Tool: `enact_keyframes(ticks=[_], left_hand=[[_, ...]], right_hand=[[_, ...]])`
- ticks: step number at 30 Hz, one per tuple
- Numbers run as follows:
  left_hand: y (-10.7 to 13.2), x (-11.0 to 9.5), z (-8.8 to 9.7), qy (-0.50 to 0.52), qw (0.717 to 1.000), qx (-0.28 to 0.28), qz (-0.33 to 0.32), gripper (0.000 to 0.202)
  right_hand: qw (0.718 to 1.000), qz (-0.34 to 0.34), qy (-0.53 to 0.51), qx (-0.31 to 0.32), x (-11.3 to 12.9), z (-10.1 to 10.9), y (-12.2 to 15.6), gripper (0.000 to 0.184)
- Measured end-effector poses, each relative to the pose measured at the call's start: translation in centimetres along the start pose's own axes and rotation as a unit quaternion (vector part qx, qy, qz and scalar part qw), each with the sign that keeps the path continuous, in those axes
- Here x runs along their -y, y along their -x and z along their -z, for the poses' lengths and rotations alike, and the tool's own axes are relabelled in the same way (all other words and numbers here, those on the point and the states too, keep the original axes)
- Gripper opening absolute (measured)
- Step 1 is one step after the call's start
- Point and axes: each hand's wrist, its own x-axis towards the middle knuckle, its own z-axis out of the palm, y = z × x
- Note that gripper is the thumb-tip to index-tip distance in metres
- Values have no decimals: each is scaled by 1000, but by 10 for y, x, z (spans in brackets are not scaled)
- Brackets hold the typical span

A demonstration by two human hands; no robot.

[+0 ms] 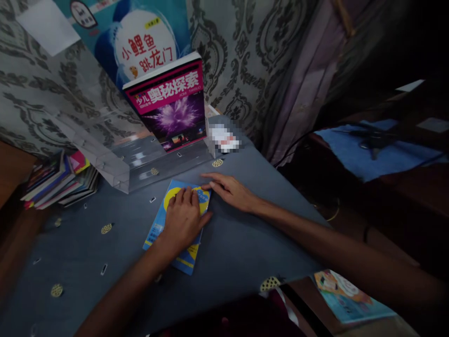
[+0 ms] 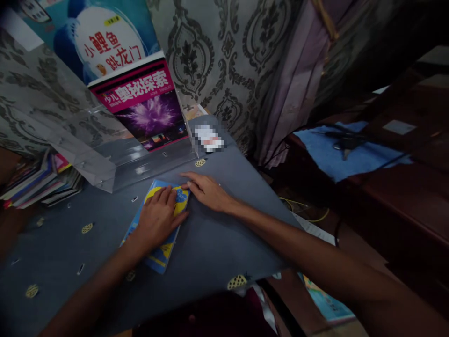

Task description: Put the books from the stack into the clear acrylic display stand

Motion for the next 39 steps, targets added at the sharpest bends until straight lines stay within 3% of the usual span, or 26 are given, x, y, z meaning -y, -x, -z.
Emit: enact_keyframes(ticks=[6,13,31,39], left_hand=[[-2,-17,-1,-40,999,0,14,36],[-5,-27,6,-64,997,38,34,31],[-8,-23,16,-70,995,68,2,24],[-14,-21,40,-32,990,133,26,24]], right_hand=[[999,-10,-30,-1,-1,5,0,40],[998,-26,-52,-7,-1,8,-1,41],[993,-43,-105,-27,2,11,0,42],[993,-25,-96,-67,7,16,1,40]])
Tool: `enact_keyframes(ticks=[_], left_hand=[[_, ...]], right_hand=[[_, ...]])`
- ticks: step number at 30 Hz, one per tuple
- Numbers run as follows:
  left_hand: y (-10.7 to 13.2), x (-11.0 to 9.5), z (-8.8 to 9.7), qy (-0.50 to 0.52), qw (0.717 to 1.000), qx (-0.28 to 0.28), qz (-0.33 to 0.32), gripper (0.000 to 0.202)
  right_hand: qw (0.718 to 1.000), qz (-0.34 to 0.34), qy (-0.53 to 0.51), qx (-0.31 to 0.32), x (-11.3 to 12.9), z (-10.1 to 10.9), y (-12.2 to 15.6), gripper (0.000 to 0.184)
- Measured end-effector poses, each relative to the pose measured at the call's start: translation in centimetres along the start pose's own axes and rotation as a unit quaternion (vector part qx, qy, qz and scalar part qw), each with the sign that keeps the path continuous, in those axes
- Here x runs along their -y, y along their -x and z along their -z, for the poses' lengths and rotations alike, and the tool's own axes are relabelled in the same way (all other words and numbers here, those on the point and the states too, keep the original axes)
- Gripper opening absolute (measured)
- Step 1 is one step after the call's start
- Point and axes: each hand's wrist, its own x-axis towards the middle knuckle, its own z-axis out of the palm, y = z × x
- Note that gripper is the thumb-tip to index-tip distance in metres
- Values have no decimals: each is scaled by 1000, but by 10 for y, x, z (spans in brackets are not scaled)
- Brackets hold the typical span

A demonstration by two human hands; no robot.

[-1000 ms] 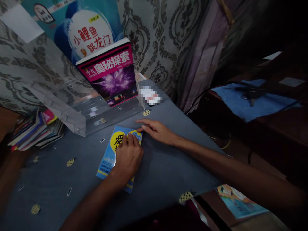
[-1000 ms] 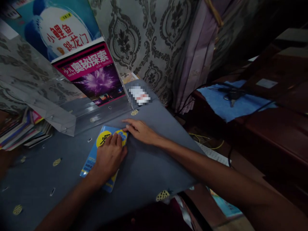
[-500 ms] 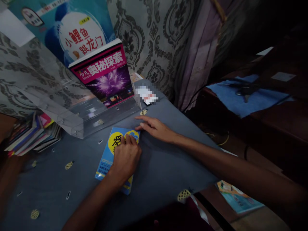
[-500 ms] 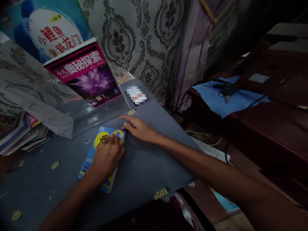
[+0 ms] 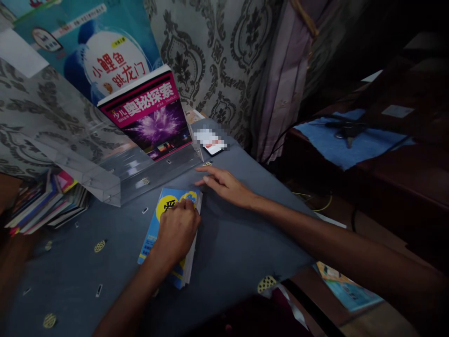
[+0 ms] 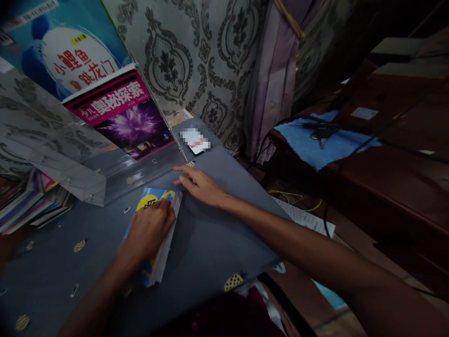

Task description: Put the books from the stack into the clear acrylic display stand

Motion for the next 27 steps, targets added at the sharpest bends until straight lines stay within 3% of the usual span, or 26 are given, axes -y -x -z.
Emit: enact_keyframes(ticks=[8,13,17,23,27], left_hand=[[2,0,9,-2,1000,22,11,27],[2,-3,5,-9,1000,18,15,27],[1,-7,-7,-21,1000,-12,3,26],[2,-8,-21,-21,998,-59,12,28],[10,6,-37,-6,988,-148,-42,33]], right_hand=[[997,57,-27,-36,-2,-1,0,37],[997,72,-8,-27,2,-3,3,37],[995,61,75,21,3,-4,4,39],[967,56,241,55,-2,-10,9,37],[964,58,254,51,-1,-15,13,33]])
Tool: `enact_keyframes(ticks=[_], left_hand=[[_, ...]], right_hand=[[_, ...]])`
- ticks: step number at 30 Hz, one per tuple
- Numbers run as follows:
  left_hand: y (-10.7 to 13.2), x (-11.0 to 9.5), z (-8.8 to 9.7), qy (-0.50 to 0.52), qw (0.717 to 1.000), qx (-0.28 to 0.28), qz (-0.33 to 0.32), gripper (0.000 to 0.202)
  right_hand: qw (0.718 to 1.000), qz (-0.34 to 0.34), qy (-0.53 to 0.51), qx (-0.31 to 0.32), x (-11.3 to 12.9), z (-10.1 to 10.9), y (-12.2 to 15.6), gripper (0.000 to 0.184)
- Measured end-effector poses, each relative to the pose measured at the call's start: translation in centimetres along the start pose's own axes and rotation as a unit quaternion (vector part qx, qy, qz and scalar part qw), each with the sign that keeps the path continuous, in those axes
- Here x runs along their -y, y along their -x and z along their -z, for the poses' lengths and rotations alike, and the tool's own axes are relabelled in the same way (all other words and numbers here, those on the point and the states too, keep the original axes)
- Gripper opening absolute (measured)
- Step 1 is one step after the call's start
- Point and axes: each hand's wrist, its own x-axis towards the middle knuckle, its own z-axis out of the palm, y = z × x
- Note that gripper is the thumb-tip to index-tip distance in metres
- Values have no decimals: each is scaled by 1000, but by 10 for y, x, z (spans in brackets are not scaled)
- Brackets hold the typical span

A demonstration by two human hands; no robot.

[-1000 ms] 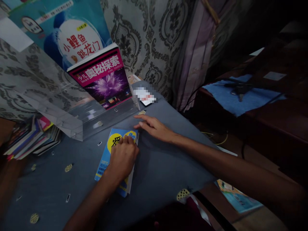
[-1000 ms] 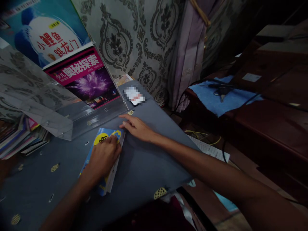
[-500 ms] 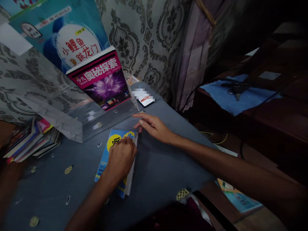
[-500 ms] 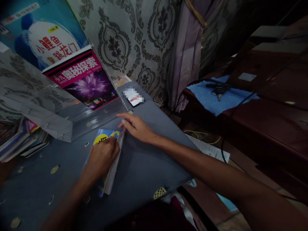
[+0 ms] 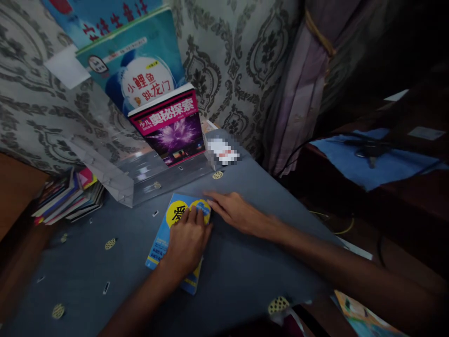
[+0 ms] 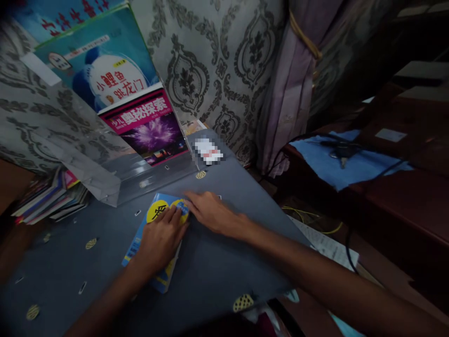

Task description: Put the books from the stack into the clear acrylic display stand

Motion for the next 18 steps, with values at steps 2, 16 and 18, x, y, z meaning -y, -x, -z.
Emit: enact_keyframes(ticks=[2,16,18], left_hand=[[7,10,-10,2,999,-43,-28,37],[-17,54,-39,34,996,-47,61,37],[-19,56,-41,33,996,-50,67,36]], right_hand=[[1000,6,-2,4,2,-1,-2,30],[997,74,1,21,-18,-43,-73,35],[997,77,-2,16,-23,-47,-78,37]])
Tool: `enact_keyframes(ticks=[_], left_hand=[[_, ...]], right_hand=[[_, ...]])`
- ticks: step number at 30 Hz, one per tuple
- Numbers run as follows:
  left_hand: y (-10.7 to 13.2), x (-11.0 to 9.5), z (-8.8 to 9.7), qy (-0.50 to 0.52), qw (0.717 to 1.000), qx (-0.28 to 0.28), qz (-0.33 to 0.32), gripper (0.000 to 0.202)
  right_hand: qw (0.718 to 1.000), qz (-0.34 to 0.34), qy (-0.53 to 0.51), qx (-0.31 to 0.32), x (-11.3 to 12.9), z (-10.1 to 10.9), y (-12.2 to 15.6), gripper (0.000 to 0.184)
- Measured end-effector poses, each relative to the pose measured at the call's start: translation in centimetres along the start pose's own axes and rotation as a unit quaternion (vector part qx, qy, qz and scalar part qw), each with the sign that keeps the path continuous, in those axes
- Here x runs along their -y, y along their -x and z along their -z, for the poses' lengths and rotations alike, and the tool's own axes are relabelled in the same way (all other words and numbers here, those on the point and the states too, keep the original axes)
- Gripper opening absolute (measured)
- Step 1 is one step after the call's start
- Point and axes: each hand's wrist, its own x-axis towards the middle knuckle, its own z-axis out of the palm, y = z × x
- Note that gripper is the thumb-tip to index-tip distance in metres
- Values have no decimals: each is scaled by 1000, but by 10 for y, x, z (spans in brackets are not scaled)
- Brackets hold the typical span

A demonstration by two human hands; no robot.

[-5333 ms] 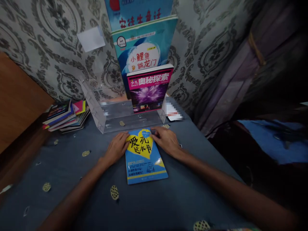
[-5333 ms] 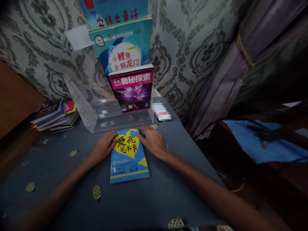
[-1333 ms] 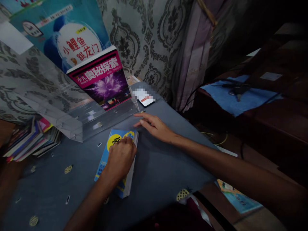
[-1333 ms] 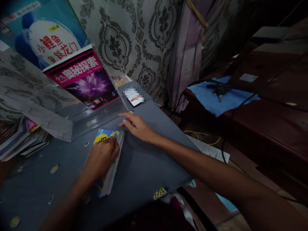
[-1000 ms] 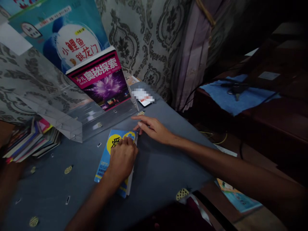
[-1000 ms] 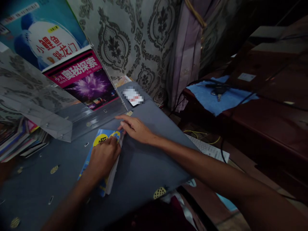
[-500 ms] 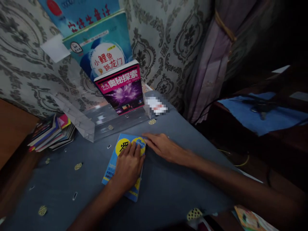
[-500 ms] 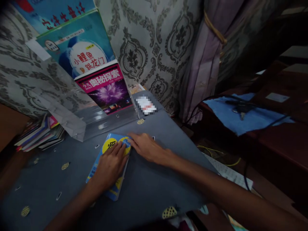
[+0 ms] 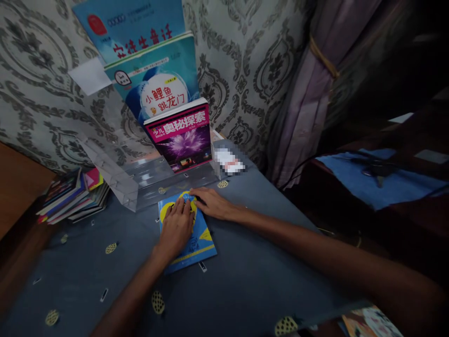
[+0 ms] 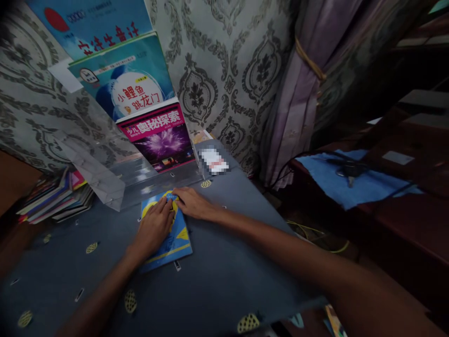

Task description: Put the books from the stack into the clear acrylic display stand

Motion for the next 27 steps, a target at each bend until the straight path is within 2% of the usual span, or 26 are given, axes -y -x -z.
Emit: enact_keyframes(ticks=[7,12,16,22,27], left_hand=[[-4,4,3,8,1000,-20,-16,36],[2,12,13,45,997,-9,-63,33],[25,11,21,106,987,13,-121,35],[69,-14,35,112,977,40,-179,37],[77,-19,27,73,979,-1,-190,34]], right_hand=[[1000,12,0,-12,-5,-4,-4,36],[1000,3,-17,-7,-2,-3,-4,35],[1000,7,6,-3,-3,-4,-4,35],[1000,2,22,5,-2,-2,-4,37],[999,17,46,10,-2,-4,-1,37]])
